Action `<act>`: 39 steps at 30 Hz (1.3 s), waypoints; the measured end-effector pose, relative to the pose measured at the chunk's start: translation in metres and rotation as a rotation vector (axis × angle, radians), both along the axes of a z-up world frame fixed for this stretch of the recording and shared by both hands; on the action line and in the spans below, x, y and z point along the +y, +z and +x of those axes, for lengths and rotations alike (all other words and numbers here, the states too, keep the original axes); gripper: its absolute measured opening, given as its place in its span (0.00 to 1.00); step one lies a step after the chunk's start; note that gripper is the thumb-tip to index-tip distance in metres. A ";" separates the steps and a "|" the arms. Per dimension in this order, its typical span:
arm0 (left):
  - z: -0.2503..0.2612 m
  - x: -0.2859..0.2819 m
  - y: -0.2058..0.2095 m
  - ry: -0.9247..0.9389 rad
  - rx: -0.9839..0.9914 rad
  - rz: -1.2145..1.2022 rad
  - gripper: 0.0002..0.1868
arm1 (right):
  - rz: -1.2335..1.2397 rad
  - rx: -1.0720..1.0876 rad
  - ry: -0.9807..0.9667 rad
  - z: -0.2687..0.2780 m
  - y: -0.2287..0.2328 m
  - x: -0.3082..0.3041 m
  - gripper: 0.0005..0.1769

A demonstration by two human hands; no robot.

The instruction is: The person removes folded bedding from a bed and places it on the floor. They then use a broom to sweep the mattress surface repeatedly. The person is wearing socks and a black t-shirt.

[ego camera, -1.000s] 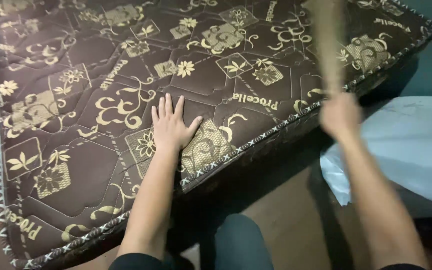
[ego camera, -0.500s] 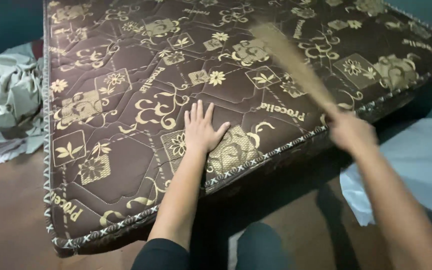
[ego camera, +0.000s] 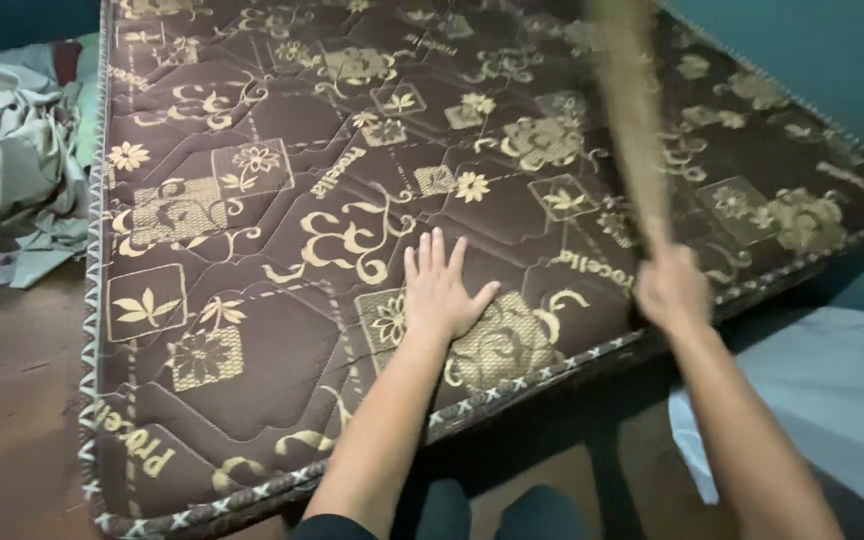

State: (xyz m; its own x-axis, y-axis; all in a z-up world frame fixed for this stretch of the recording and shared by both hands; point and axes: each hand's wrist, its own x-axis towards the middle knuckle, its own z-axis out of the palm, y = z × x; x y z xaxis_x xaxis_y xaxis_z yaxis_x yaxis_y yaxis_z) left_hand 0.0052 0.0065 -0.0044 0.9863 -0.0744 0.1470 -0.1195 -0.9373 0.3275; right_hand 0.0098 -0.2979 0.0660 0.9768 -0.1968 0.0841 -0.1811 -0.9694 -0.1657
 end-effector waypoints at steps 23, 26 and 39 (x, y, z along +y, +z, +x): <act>0.073 -0.041 0.049 -0.010 0.354 0.403 0.36 | -0.295 0.030 -0.639 0.119 -0.070 -0.222 0.26; 0.133 -0.076 0.034 0.098 0.168 0.308 0.37 | 0.007 -0.475 -0.328 0.161 -0.066 -0.200 0.23; 0.172 -0.173 0.007 0.294 0.097 0.171 0.47 | -0.170 -0.024 0.696 0.272 -0.034 -0.096 0.35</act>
State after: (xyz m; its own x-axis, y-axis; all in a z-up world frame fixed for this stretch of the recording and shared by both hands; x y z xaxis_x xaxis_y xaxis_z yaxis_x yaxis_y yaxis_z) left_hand 0.1767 -0.1662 0.0026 0.9780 0.1995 0.0617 0.1876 -0.9692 0.1595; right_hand 0.2821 -0.3942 0.0322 0.8685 0.4890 0.0817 0.4905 -0.8715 0.0020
